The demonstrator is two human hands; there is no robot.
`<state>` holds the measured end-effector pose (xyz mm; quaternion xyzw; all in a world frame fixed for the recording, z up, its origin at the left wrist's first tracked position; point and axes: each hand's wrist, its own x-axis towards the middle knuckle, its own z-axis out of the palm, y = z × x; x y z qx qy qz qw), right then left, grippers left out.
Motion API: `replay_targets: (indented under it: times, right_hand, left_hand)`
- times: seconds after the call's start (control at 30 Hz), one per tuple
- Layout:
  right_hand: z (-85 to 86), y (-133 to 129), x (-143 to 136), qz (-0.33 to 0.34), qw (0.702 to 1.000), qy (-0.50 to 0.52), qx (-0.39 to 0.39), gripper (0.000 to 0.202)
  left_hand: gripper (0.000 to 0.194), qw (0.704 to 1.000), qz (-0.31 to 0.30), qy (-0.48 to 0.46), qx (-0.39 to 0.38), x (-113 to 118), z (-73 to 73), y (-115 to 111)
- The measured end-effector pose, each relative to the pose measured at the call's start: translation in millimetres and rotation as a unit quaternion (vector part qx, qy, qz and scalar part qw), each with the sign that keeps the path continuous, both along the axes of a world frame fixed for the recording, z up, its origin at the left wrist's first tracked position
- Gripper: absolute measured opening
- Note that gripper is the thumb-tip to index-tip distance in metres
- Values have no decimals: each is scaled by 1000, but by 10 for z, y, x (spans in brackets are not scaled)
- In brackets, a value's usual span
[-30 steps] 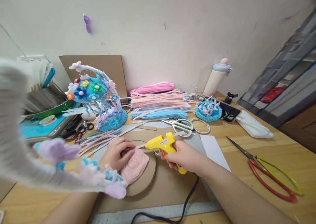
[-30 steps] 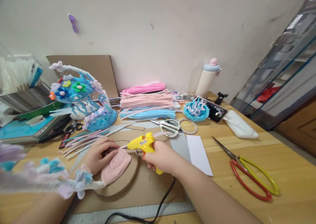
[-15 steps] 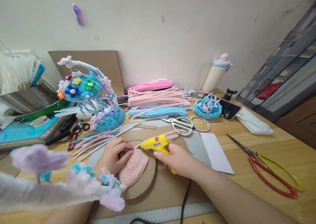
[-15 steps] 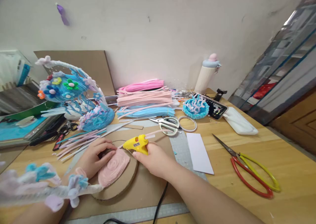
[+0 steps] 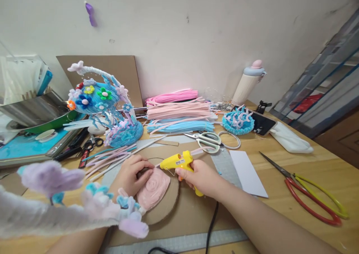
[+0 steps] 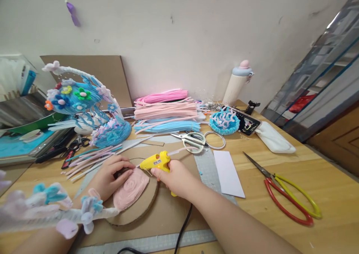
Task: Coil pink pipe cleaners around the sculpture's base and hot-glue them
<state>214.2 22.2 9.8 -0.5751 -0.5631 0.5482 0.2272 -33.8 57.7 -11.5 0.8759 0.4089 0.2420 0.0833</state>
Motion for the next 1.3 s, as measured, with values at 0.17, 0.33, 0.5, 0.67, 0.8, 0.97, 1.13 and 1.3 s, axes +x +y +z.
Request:
replay_targets:
  times: [0.17, 0.33, 0.5, 0.67, 0.8, 0.97, 1.13, 1.3]
  right_hand:
    - [17, -5, -11, -2, 1000, -26, 16, 23]
    - [43, -9, -4, 5, 999, -28, 43, 26]
    - [-21, -5, 45, 19, 998, -15, 56, 32]
    - [-71, -15, 93, 28, 997, -23, 68, 36]
    - [-63, -27, 120, 26, 997, -41, 66, 37]
    - [-26, -43, 161, 29, 996, -52, 61, 41]
    - [42, -64, 192, 43, 996, -43, 60, 39]
    - [140, -91, 201, 58, 995, -36, 67, 35]
  left_hand:
    - [17, 1000, -3, 2, 0, 11, 13, 2]
    - [17, 1000, -2, 3, -1, 19, 22, 8]
    - [17, 1000, 1, 4, -1, 19, 12, 4]
    - [17, 1000, 0, 2, 1, 19, 12, 0]
    - [18, 1000, 2, 3, 0, 19, 18, 2]
    - [19, 1000, 3, 4, -2, 18, 28, -6]
    - [19, 1000, 7, 7, -7, 31, 44, -7]
    - [19, 1000, 11, 8, -11, 29, 42, -9]
